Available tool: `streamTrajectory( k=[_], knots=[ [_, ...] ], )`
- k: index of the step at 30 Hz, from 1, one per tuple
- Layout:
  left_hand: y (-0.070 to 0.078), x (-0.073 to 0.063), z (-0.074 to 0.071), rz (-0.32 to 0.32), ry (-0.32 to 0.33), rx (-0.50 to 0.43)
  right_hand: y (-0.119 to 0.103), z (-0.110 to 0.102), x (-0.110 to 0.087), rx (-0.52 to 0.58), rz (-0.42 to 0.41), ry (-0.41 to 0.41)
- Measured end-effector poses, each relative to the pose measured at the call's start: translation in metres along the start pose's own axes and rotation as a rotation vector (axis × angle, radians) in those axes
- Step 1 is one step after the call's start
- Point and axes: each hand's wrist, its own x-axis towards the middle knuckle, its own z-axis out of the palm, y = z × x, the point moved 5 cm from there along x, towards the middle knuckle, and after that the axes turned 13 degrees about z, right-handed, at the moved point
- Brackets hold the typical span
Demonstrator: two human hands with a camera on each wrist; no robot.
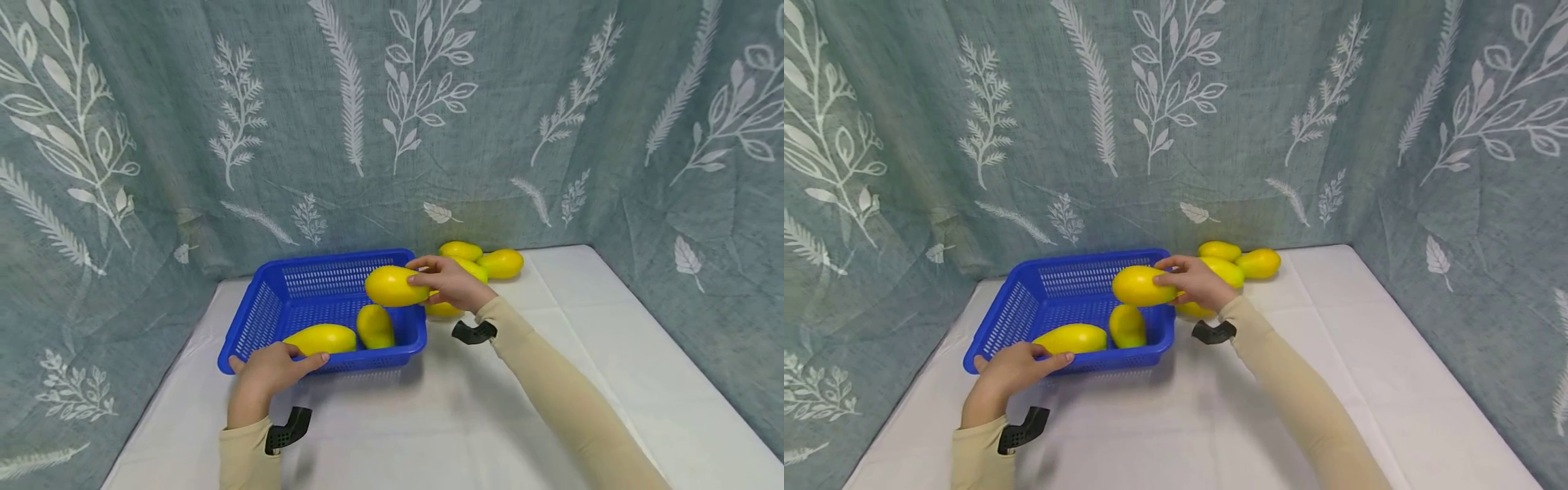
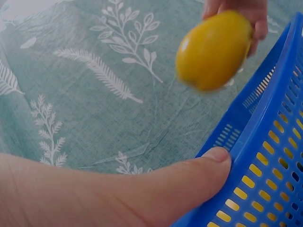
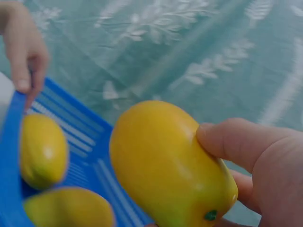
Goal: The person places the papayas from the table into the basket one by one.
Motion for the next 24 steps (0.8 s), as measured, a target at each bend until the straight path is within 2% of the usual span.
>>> streamTrajectory(
  k=[6, 11, 17, 24],
  knots=[
    [0.0, 0.0, 0.0, 0.0, 0.008, 0.005, 0.002, 0.048, 0.021, -0.053, 0.041, -0.041],
    [0.003, -0.001, 0.0, 0.005, 0.01, 0.016, 0.007, 0.066, 0.029, -0.101, 0.071, -0.042],
    [0.006, 0.0, 0.001, 0.005, 0.011, 0.009, 0.005, 0.058, 0.025, -0.128, 0.082, 0.001],
    [0.002, -0.002, -0.001, 0.001, 0.014, 0.011, -0.007, 0.022, 0.009, -0.078, 0.118, 0.042]
  ],
)
